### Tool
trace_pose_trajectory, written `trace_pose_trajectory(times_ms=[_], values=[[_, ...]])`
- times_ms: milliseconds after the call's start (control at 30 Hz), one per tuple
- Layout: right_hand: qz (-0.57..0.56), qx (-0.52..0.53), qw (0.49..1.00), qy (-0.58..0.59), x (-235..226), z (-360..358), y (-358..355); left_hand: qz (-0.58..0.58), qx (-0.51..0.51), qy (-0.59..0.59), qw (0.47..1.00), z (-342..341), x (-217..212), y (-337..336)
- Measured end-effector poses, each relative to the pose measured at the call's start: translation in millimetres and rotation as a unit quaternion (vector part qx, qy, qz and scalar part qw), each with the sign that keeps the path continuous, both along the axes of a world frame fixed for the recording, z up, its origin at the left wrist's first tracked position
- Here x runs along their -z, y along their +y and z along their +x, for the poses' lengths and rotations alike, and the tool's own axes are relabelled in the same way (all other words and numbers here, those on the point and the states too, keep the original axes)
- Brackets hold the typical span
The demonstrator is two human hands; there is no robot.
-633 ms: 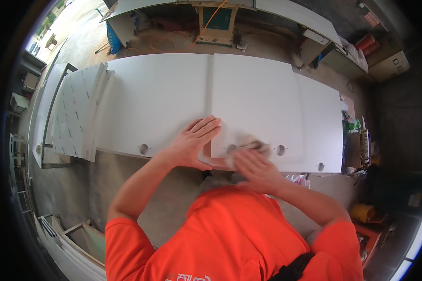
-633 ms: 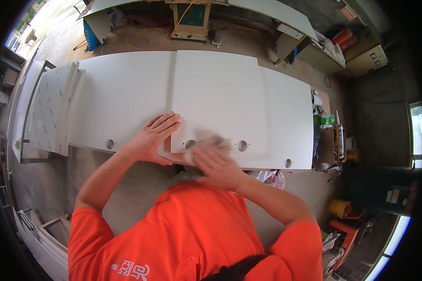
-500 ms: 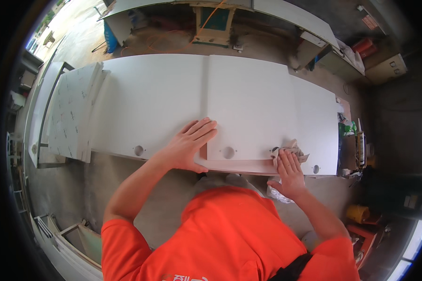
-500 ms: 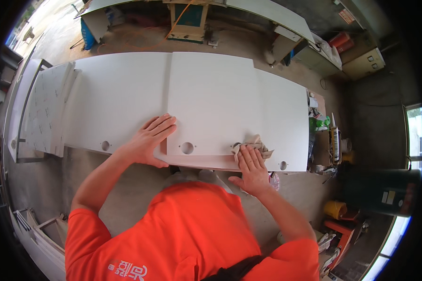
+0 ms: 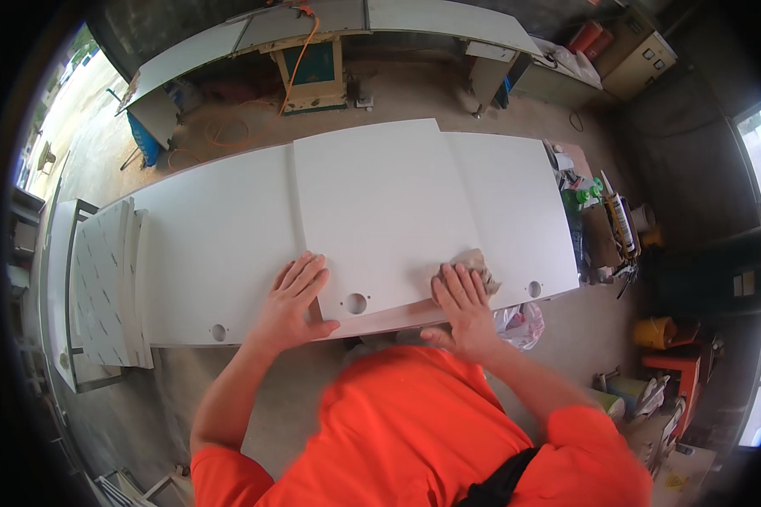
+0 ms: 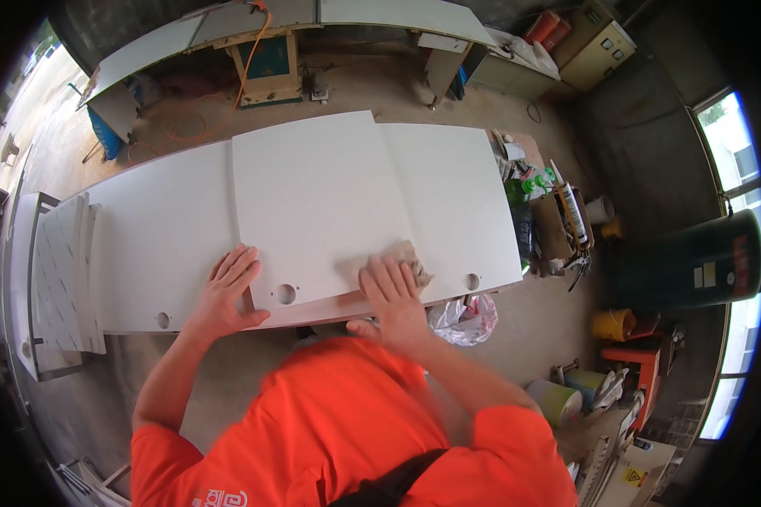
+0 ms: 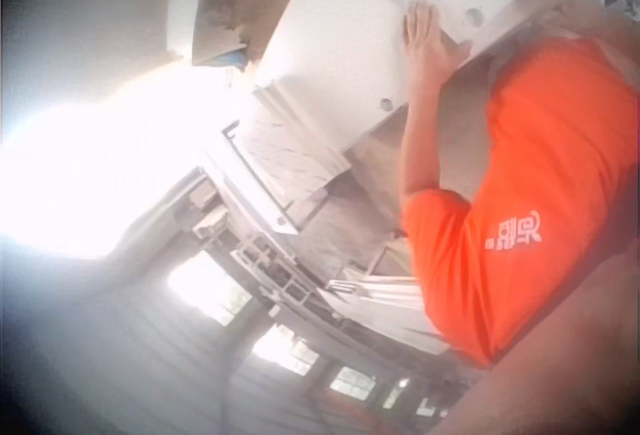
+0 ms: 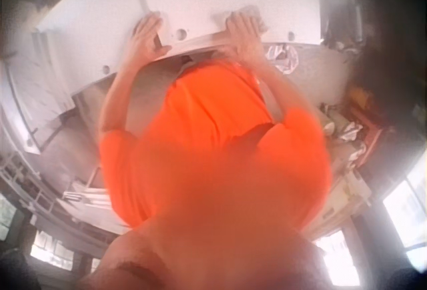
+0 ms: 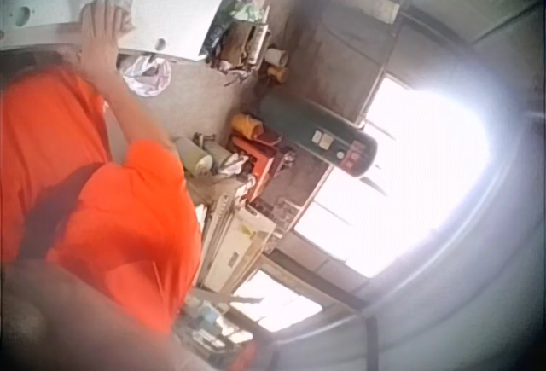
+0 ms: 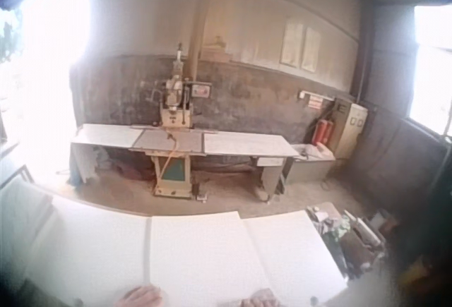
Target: The person wipes the surfaces and edges of white panels using a cloth, applies liquid from a bottle to the cloth, and stacks the panels.
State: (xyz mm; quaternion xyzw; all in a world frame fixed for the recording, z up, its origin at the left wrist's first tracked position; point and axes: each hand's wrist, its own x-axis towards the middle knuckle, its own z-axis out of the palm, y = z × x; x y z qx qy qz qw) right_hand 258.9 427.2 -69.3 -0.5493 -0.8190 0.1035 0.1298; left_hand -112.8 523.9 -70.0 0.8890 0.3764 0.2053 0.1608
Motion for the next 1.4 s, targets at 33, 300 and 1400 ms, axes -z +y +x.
trace_pose_trajectory(times_ms=[33, 300, 1400], values=[[0.0, 0.023, 1.0, -0.014, 8.2, 7.6, 17.7, 0.005, 0.002, -0.003, 1.0, 0.4, 0.8, 0.4], [-0.007, 0.064, 0.992, 0.11, 11.3, 53.8, 145.4, 0.028, -0.011, 0.013, 0.999, 9.7, -0.5, -1.2], [0.139, 0.211, 0.95, 0.185, 21.3, 27.3, 39.9, 0.059, 0.01, -0.057, 0.997, 91.3, -16.6, -9.4]])
